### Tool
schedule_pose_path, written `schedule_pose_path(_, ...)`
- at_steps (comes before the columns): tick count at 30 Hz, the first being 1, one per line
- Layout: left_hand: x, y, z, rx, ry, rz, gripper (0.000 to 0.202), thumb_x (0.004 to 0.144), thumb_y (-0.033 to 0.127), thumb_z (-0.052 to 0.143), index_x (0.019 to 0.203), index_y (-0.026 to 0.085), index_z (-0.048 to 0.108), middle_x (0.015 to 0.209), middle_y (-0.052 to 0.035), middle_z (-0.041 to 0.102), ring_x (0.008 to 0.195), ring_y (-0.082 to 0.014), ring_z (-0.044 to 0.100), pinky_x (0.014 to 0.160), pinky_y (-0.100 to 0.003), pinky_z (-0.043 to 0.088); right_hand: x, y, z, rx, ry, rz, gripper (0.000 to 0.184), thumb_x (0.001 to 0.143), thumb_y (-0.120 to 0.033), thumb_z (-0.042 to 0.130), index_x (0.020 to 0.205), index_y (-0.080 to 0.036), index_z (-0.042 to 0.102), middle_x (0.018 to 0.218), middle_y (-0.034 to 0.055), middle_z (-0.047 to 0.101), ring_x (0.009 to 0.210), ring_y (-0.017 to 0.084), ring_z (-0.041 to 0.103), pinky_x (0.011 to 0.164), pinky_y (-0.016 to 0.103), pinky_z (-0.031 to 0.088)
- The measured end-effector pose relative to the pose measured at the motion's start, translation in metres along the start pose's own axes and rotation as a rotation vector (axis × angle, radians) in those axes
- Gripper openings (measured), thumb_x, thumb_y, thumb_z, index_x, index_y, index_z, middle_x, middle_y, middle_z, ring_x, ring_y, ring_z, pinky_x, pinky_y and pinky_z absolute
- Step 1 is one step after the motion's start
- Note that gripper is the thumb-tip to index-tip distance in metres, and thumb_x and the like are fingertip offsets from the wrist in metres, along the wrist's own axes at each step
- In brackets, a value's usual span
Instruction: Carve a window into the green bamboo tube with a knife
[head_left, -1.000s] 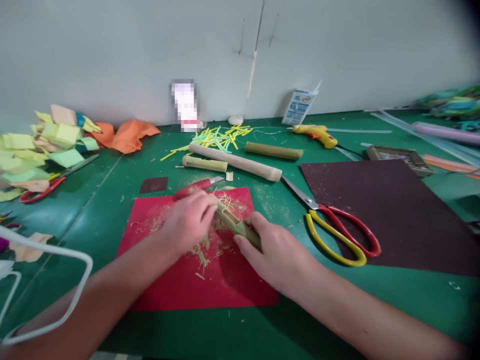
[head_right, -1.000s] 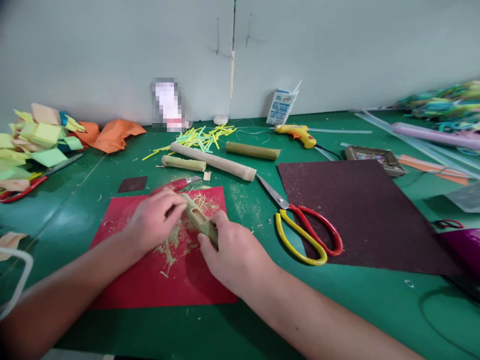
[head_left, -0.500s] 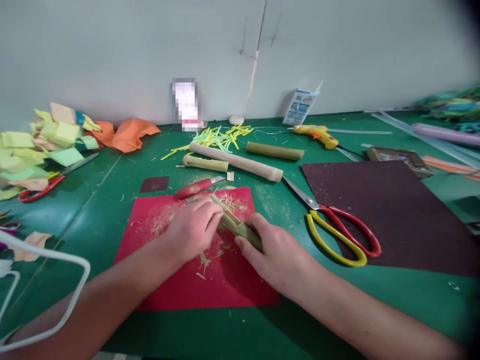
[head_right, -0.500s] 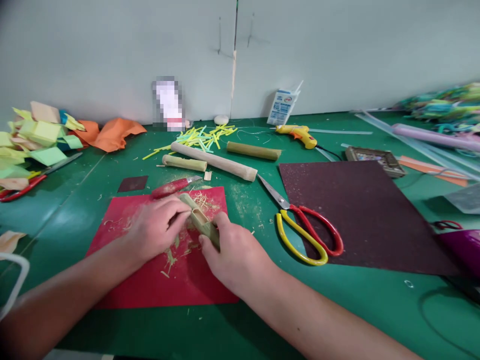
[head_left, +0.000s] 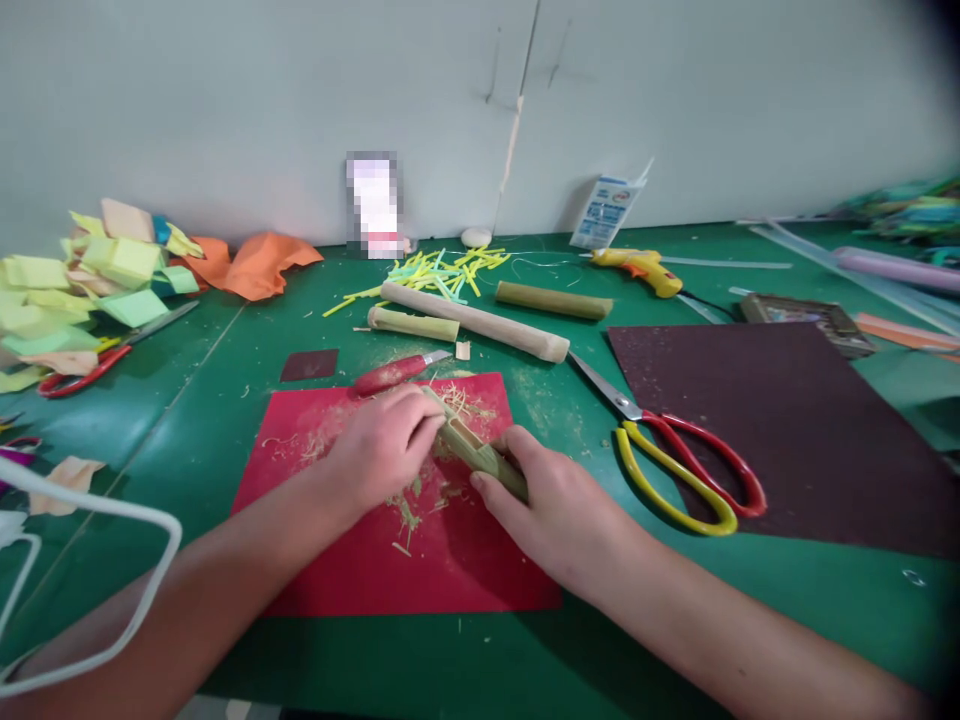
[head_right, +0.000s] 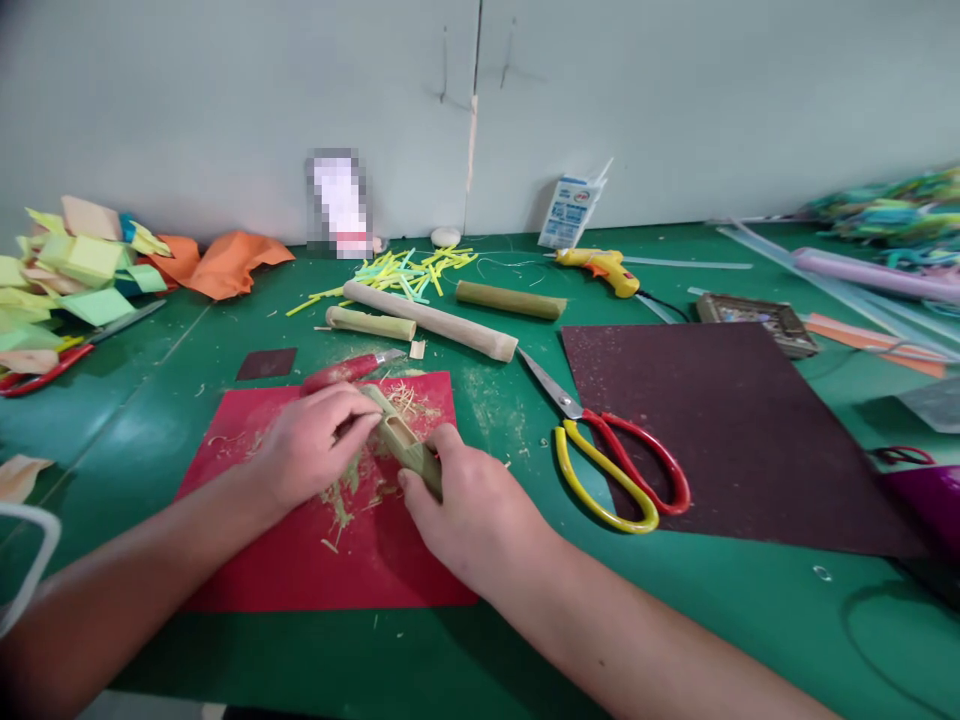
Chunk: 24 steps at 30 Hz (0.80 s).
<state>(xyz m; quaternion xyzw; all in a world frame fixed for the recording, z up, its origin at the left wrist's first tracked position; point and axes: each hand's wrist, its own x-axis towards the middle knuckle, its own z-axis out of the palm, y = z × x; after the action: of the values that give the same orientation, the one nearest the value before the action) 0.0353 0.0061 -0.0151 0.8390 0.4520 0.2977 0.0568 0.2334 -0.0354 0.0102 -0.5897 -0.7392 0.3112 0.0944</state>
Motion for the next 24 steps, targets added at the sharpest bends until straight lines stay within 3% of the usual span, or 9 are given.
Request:
schedule_pose_path(9,-0.0015,-0.0025,-0.0009,0.032,0.047,-0.012,0.013,0.088,0.018,0.046,0.081,0.016,0.058,0.078,-0.0038,0.059,0.073,-0.0138,0.056,0.066,-0.027,0.045,-0.0005,0.0009,-0.0003,0.000,0.017,0.003,0.014,0.083,-0.034,0.046,0.086,-0.020,0.046,0.073,0.0027,0.061,0.059,0.015,0.054,0.050,0.025,0.032)
schedule_pose_path(13,-0.0004,0.0011,-0.0015,0.023,-0.043,0.036,0.013,0.088,0.018,0.046,0.083,0.015,0.058,0.081,-0.0044,0.060,0.076,-0.0143,0.056,0.067,-0.027,0.045,0.0000,0.0008,0.0014,-0.007,0.000,-0.007,0.013,0.083,-0.033,0.046,0.087,-0.020,0.045,0.072,0.0026,0.061,0.060,0.015,0.054,0.051,0.025,0.031)
schedule_pose_path(24,-0.0005,0.0041,-0.0010,0.073,-0.004,0.000,0.014,0.088,0.016,0.045,0.080,0.015,0.057,0.078,-0.0043,0.058,0.075,-0.0150,0.055,0.069,-0.028,0.045,-0.0013,-0.0011,0.0006,-0.022,0.002,0.005,0.016,0.084,-0.035,0.044,0.089,-0.020,0.046,0.073,0.0033,0.061,0.060,0.016,0.054,0.051,0.026,0.033)
